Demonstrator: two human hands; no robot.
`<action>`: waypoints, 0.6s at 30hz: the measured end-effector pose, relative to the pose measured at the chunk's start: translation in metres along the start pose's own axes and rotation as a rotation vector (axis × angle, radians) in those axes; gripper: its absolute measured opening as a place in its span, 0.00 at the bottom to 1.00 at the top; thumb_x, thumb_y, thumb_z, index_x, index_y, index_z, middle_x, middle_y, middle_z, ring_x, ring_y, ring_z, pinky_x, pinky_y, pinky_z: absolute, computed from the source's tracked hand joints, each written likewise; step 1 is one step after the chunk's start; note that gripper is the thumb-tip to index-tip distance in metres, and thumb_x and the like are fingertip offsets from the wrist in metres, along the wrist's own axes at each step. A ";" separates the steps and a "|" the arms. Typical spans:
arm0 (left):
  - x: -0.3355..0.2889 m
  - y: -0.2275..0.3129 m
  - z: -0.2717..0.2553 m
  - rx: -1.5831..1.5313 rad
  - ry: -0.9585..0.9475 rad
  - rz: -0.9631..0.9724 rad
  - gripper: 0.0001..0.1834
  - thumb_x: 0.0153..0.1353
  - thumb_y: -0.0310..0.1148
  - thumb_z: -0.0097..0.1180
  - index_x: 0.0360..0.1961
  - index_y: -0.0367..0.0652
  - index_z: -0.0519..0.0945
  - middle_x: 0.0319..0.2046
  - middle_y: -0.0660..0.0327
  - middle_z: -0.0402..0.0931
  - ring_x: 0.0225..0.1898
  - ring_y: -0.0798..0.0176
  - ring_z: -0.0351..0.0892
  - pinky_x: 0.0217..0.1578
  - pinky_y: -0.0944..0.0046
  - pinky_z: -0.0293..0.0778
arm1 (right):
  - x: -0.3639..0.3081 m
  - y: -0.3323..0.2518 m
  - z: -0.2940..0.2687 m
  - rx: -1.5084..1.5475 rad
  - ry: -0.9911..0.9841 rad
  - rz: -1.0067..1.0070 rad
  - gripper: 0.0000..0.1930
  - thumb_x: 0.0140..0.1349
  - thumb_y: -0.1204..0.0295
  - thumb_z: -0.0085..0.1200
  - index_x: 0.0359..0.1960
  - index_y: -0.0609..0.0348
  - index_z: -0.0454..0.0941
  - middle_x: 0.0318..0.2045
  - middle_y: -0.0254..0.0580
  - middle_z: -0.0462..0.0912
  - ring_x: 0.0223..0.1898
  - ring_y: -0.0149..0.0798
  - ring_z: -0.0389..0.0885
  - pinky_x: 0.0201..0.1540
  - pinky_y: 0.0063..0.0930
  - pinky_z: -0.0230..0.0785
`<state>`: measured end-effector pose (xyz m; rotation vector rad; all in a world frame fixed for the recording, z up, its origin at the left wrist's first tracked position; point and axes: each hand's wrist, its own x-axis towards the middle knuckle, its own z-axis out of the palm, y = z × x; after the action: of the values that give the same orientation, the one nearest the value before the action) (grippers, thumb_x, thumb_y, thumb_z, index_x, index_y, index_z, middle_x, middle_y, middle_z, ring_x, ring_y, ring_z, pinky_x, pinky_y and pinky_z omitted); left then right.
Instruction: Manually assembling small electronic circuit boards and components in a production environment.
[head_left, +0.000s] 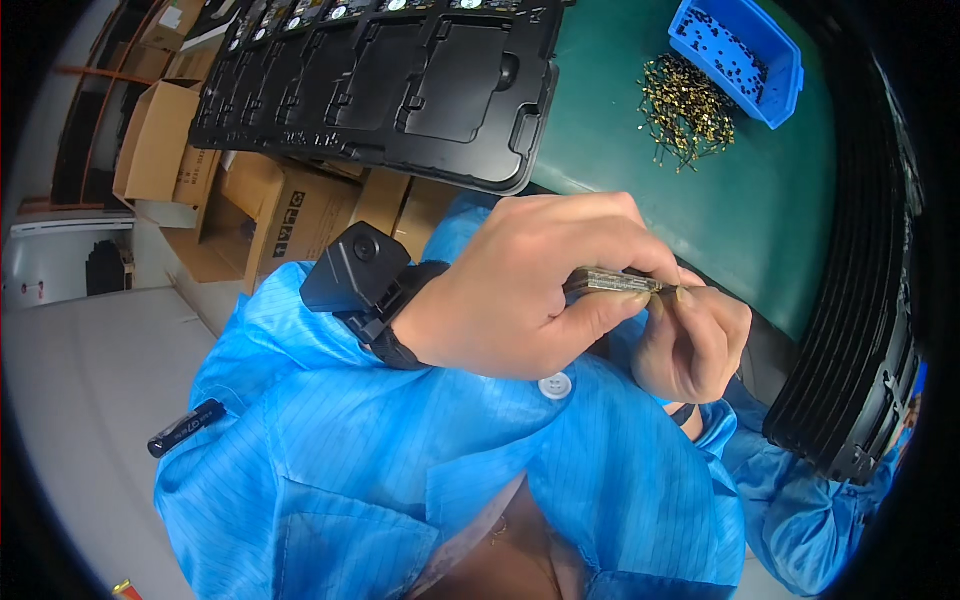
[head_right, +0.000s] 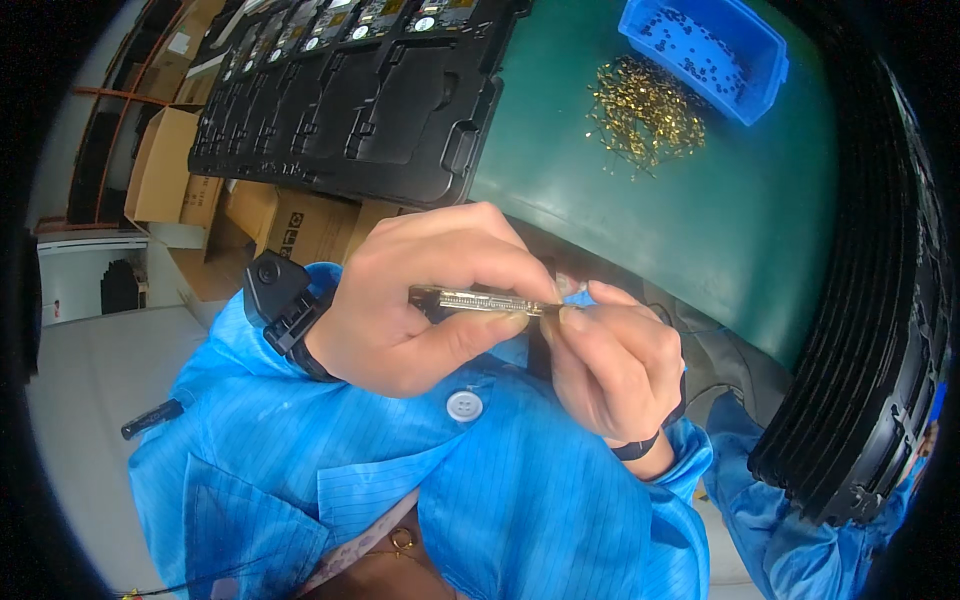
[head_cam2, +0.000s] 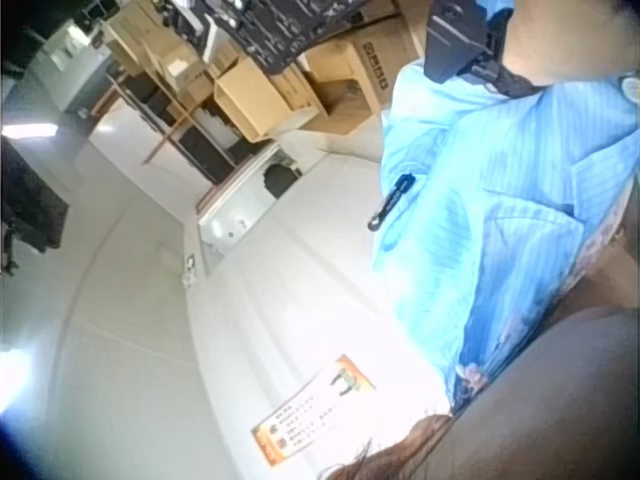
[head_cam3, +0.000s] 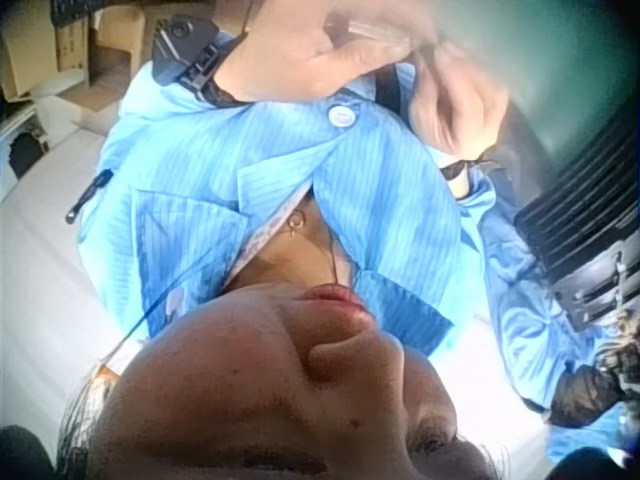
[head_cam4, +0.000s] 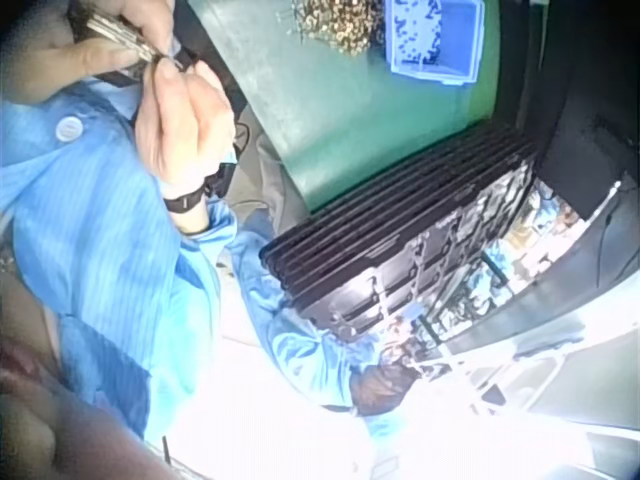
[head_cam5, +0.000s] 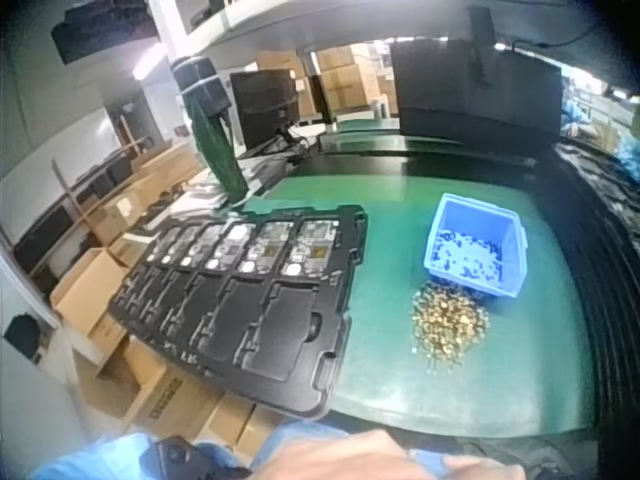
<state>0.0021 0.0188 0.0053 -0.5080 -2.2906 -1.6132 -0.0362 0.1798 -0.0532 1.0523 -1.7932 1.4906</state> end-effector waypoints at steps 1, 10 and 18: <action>0.000 0.000 0.001 0.000 0.000 0.000 0.08 0.50 0.27 0.57 0.32 0.36 0.79 0.26 0.56 0.75 0.25 0.62 0.74 0.24 0.69 0.68 | 0.000 0.000 -0.001 0.002 -0.004 -0.017 0.17 0.38 0.84 0.65 0.33 0.59 0.76 0.27 0.39 0.74 0.28 0.33 0.76 0.37 0.33 0.77; -0.002 0.006 0.002 -0.094 0.001 -0.078 0.09 0.51 0.29 0.57 0.33 0.35 0.78 0.26 0.56 0.75 0.27 0.63 0.74 0.27 0.69 0.68 | 0.003 0.000 -0.006 -0.029 -0.056 -0.080 0.21 0.38 0.83 0.65 0.37 0.58 0.74 0.27 0.39 0.73 0.28 0.34 0.77 0.38 0.34 0.77; -0.002 0.006 0.000 -0.131 -0.011 -0.148 0.11 0.49 0.27 0.55 0.35 0.34 0.78 0.28 0.56 0.75 0.30 0.64 0.74 0.30 0.68 0.68 | 0.003 0.000 -0.001 0.025 -0.026 -0.055 0.19 0.37 0.85 0.64 0.35 0.60 0.76 0.27 0.39 0.73 0.28 0.34 0.77 0.38 0.34 0.77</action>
<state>0.0062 0.0206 0.0097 -0.3853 -2.2885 -1.8430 -0.0378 0.1805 -0.0506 1.1286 -1.7534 1.4765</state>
